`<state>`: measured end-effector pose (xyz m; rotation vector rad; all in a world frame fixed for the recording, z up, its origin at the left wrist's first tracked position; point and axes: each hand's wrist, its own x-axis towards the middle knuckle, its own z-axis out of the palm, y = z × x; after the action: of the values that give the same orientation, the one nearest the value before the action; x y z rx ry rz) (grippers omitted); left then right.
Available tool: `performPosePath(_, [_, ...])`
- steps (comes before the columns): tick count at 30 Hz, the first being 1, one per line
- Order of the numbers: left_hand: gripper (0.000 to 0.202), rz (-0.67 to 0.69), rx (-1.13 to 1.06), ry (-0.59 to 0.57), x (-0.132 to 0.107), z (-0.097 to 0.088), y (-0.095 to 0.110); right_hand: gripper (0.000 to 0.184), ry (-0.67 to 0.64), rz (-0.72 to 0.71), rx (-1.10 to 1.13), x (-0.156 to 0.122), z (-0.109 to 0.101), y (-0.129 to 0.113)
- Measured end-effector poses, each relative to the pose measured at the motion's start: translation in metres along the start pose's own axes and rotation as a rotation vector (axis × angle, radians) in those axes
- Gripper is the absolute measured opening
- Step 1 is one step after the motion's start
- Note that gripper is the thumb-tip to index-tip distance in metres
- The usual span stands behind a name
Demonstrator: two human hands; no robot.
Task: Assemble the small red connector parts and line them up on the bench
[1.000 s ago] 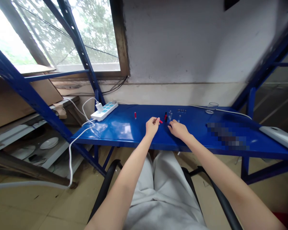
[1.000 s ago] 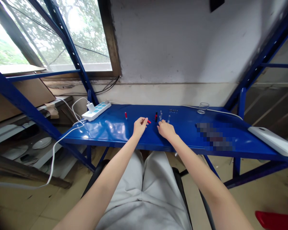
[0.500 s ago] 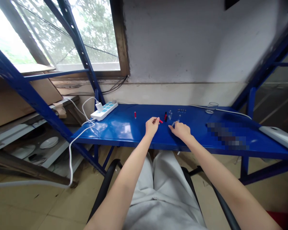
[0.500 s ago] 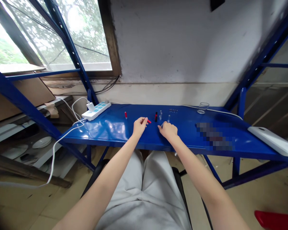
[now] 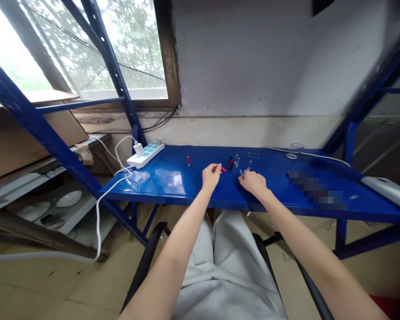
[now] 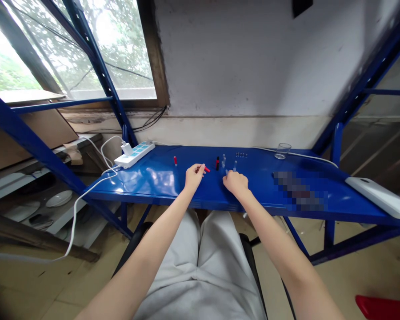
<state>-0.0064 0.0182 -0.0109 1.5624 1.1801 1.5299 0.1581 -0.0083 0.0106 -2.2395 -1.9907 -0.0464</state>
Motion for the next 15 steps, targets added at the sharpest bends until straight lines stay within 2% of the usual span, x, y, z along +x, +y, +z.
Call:
performPosePath(3, [0.031,-0.012,-0.005,0.015,0.001,0.000,0.000,0.029,0.086,-0.020,0.033,-0.008,-0.004,0.002])
performPosePath(6, [0.032,-0.030,-0.018,0.037,0.002,-0.001,0.001,0.028,0.167,-0.200,0.115,-0.016,-0.006,0.001])
performPosePath(10, [0.035,-0.063,-0.058,0.086,0.003,-0.003,-0.002,0.026,0.180,-0.441,0.207,-0.020,-0.007,-0.003])
performPosePath(15, [0.037,-0.103,-0.113,0.157,0.006,-0.004,-0.008,0.026,0.177,-0.504,0.229,-0.016,-0.002,-0.009])
